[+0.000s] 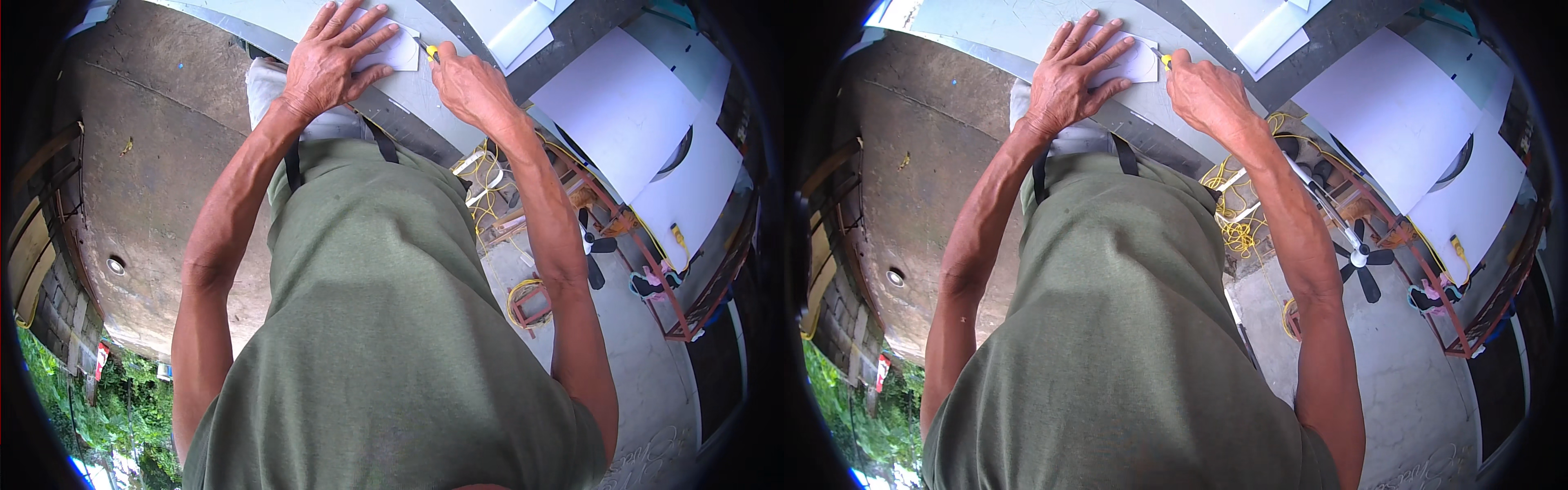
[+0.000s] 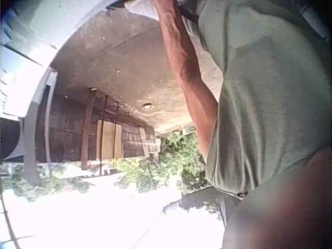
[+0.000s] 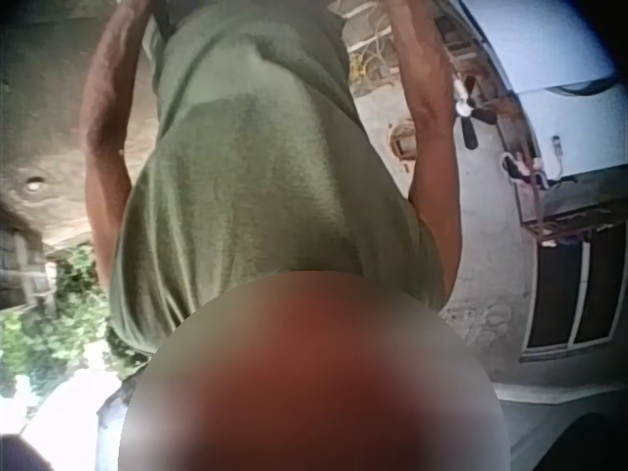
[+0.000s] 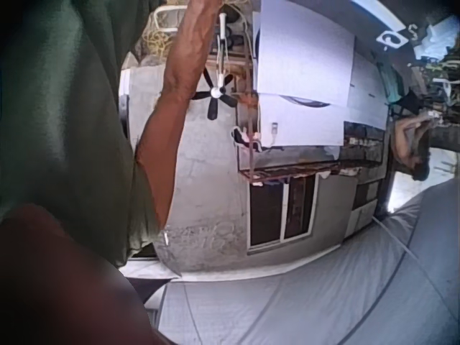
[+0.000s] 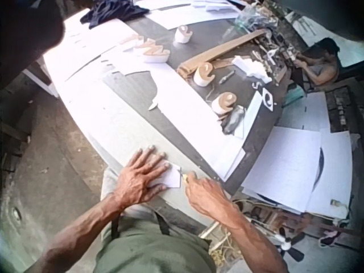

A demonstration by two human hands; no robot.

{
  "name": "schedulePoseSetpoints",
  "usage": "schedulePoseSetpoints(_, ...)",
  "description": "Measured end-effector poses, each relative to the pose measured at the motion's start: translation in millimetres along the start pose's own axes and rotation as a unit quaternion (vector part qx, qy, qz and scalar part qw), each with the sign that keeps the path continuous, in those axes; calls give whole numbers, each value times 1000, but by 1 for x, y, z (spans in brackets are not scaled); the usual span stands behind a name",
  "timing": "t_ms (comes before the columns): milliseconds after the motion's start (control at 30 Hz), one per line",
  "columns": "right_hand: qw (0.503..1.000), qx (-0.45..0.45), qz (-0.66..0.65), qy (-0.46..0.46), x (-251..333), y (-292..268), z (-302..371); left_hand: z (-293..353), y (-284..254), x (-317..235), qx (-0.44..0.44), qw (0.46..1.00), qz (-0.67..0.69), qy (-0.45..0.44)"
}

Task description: Cutting a precise shape out of a sheet of vinyl using a utility knife.

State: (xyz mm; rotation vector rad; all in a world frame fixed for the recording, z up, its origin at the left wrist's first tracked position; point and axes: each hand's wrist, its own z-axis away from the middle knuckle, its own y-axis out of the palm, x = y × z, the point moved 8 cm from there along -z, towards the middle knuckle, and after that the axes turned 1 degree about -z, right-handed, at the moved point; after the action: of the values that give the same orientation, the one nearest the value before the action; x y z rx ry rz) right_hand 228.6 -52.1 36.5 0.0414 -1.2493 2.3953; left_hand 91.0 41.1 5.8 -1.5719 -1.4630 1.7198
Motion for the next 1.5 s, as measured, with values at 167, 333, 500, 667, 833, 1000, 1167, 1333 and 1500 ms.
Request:
schedulePoseSetpoints(167,999,-3,-31,24,6,4,4,-1,0,0,30,998,52,16)
schedulePoseSetpoints(333,998,-2,-51,37,6,8,5,-1,-1,0,45,998,40,3)
schedulePoseSetpoints(500,998,-33,-42,28,7,9,6,-1,-1,-1,45,998,41,1)
schedulePoseSetpoints(667,998,-30,-46,33,8,10,9,0,-2,-1,45,998,41,-3)
schedulePoseSetpoints(833,997,-39,-51,29,9,10,9,0,-1,-1,47,998,47,-8)
schedulePoseSetpoints(1000,996,-37,-63,46,9,13,11,0,-1,-1,37,998,50,-8)
schedulePoseSetpoints(1167,994,-21,-85,69,11,15,14,2,1,-2,-6,1000,-12,-14)
schedulePoseSetpoints(1333,991,-17,-94,89,13,17,15,2,1,-2,-8,1000,-9,-16)
schedulePoseSetpoints(1500,987,-2,-114,113,14,18,16,2,1,-3,-11,1000,-8,-14)
